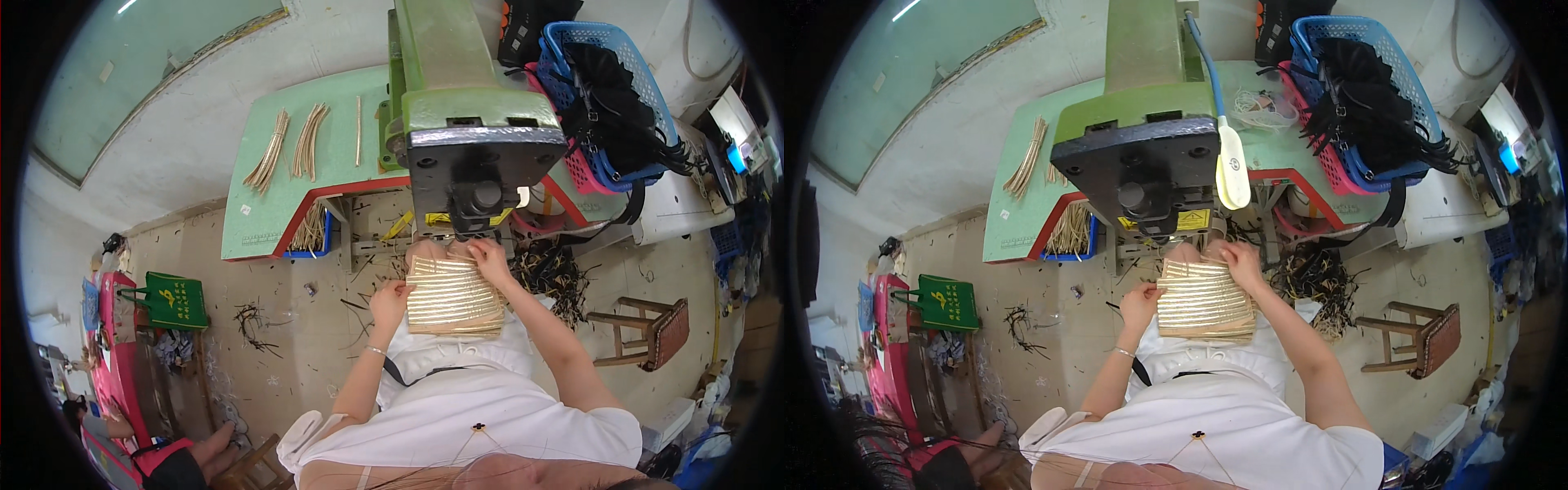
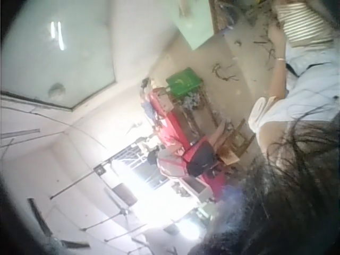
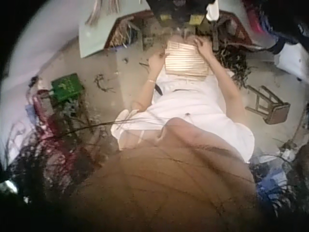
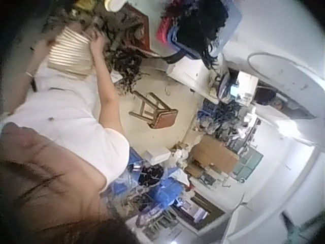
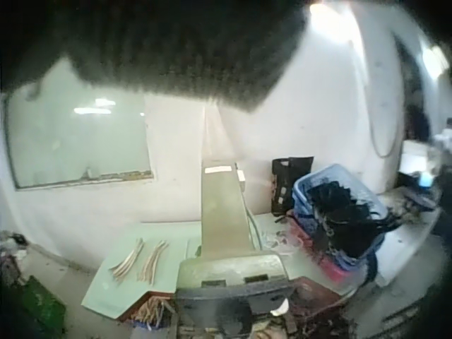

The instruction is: Feed material strips into an industrial machine for processing shoe components.

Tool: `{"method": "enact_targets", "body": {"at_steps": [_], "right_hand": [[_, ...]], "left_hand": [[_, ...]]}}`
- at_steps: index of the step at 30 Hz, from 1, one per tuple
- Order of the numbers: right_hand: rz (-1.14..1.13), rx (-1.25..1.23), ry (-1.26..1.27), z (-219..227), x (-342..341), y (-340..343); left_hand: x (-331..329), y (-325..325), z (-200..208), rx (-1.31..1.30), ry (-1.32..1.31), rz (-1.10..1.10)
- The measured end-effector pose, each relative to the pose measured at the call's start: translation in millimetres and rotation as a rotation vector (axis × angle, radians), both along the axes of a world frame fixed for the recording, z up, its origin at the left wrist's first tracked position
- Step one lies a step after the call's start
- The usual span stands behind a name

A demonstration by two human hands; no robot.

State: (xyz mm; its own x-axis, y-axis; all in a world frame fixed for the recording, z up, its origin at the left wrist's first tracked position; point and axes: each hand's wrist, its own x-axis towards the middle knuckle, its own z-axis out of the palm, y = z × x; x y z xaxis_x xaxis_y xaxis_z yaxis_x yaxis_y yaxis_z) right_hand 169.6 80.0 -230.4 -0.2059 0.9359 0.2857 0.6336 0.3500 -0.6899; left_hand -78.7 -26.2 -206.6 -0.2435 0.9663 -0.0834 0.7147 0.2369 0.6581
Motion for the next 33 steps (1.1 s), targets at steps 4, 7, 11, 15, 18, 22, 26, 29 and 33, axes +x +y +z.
{"method": "enact_targets", "body": {"at_steps": [4, 7, 11, 15, 18, 22, 26, 29, 33], "right_hand": [[-0.141, -0.167, 0.046, 7, 15, -4], [-0.152, -0.278, 0.037, 25, 25, -21], [-0.085, -0.694, 0.579, 67, 29, -46], [-0.126, -0.821, 0.900, 160, 44, -62], [-0.353, -0.622, 0.990, 203, 59, -67], [-0.245, -0.469, 0.983, 248, 82, -66], [-0.176, -0.431, 0.874, 255, 96, -64], [-0.180, -0.426, 0.855, 253, 95, -62], [-0.191, -0.420, 0.845, 252, 88, -60]], "left_hand": [[0, -13, 6, 0.265, 0.116, 0.038], [-1, -15, 12, 0.294, -0.324, 0.159], [14, -10, 83, 0.195, -0.932, 0.168], [32, 0, 149, 0.163, -1.216, 0.113], [31, 1, 181, 0.128, -1.222, -0.001], [39, 11, 204, 0.087, -1.143, -0.164], [53, 19, 207, 0.047, -1.223, -0.137], [51, 19, 199, 0.059, -1.161, -0.138], [49, 18, 199, 0.069, -1.161, -0.070]]}}
